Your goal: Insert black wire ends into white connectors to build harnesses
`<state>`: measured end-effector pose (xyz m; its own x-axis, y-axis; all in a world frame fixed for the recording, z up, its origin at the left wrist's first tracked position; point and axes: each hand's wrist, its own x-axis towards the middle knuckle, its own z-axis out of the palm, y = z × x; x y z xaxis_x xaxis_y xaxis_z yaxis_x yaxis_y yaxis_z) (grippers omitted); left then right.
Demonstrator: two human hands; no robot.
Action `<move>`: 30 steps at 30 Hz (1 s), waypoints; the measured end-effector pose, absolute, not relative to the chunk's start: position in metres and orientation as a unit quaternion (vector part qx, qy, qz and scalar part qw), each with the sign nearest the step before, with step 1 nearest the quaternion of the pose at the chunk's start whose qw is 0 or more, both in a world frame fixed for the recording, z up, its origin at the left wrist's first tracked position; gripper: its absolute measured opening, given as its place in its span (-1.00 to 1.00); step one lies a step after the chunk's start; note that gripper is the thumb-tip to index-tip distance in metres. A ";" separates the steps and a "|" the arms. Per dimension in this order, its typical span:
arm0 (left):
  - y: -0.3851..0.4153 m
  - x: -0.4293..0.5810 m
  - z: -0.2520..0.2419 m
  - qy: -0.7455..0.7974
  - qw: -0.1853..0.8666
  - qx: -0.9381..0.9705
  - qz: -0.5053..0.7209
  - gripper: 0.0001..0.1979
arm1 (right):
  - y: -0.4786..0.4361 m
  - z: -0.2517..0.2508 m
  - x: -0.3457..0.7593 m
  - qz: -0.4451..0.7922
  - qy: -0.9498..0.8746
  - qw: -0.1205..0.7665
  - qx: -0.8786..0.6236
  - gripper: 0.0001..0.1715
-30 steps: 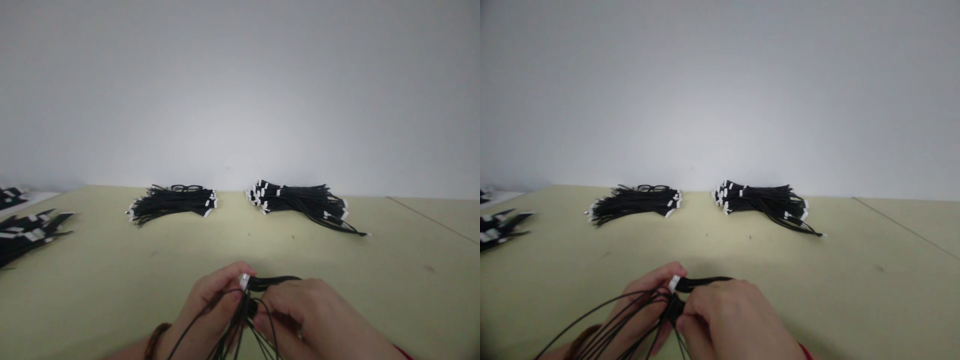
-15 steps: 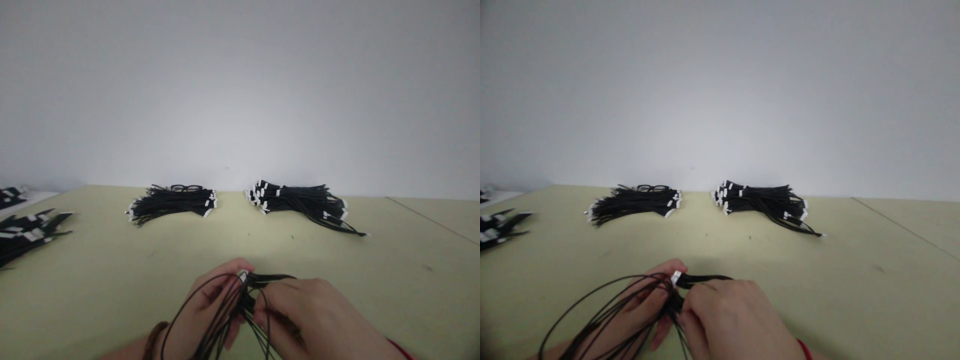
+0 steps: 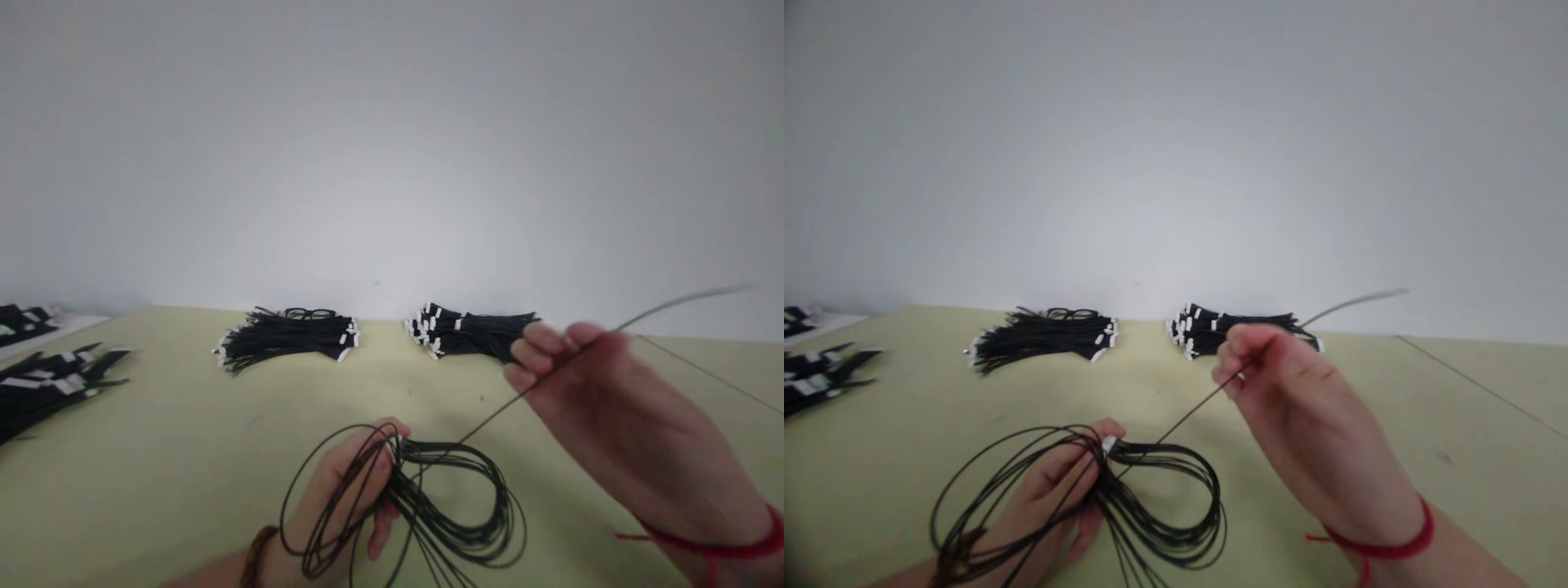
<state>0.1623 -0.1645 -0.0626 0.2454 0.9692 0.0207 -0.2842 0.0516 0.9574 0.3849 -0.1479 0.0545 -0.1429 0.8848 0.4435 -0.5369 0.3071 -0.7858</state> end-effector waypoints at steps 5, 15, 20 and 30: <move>-0.167 0.165 -0.053 0.341 0.650 0.429 0.526 -0.67 | -0.169 0.073 0.383 0.646 -0.433 0.608 -0.160 -0.73; -0.165 0.164 -0.057 0.202 0.748 0.406 0.484 -0.70 | -0.190 0.002 0.343 -0.106 -0.863 0.362 -0.335 -0.71; -0.165 0.160 -0.064 0.183 0.756 0.408 0.478 -0.73 | -0.187 0.001 0.341 -0.116 -0.888 0.304 -0.326 -0.69; -0.167 0.158 -0.065 0.170 0.761 0.403 0.478 -0.74 | -0.188 0.001 0.341 -0.132 -0.883 0.309 -0.328 -0.70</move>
